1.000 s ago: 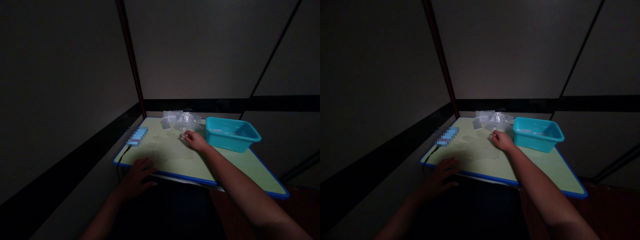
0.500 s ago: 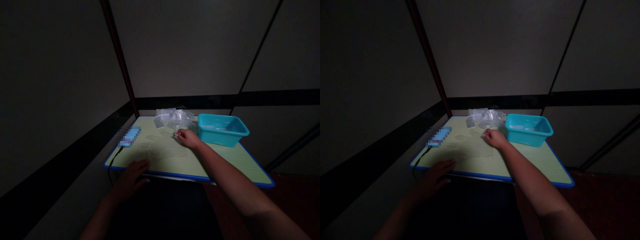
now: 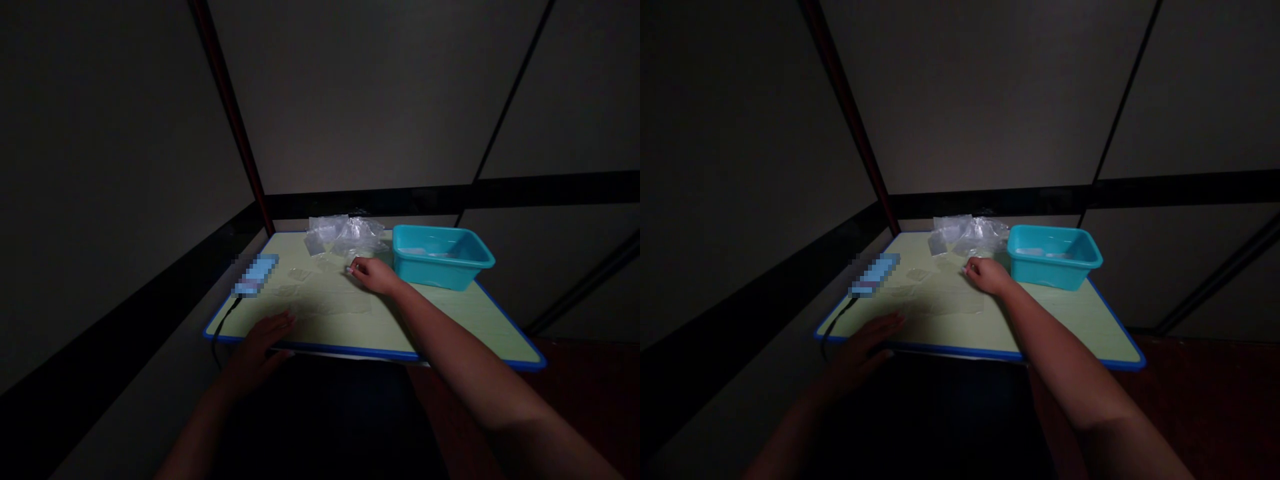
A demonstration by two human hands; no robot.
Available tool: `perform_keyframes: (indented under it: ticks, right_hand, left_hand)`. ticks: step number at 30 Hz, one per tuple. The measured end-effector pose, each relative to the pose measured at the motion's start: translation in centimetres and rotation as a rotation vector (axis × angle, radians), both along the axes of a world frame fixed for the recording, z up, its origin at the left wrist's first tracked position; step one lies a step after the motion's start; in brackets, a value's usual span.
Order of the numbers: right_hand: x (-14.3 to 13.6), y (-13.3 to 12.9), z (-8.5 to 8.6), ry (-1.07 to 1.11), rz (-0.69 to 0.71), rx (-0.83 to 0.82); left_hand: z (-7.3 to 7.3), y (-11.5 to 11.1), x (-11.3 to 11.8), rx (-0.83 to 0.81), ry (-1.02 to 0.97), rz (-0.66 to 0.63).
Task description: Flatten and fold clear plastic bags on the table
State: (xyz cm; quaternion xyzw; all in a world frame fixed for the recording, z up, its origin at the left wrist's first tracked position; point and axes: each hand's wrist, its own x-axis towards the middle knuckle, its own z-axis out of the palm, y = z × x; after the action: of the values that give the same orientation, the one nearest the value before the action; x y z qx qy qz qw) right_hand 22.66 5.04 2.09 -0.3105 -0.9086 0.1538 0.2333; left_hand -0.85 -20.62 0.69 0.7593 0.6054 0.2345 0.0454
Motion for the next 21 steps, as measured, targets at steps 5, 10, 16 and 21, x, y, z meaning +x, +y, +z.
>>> perform_keyframes:
  ticks: [5, 10, 16, 21]
  right_hand:
    - [0.0, -0.1, 0.1, -0.03, -0.004, 0.004]
    - [0.0, 0.0, -0.1, -0.024, 0.007, 0.011]
    - [-0.2, 0.4, -0.7, 0.04, 0.078, -0.058]
    - [-0.5, 1.0, -1.4, 0.145, 0.171, -0.189]
  left_hand:
    - [-0.2, 0.1, -0.1, 0.015, -0.029, -0.011]
    - [0.1, 0.2, -0.3, 0.036, -0.038, -0.01]
    - [1.2, 1.0, -0.1, 0.062, -0.08, -0.021]
    - [1.6, 2.2, 0.0, 0.079, -0.164, -0.013]
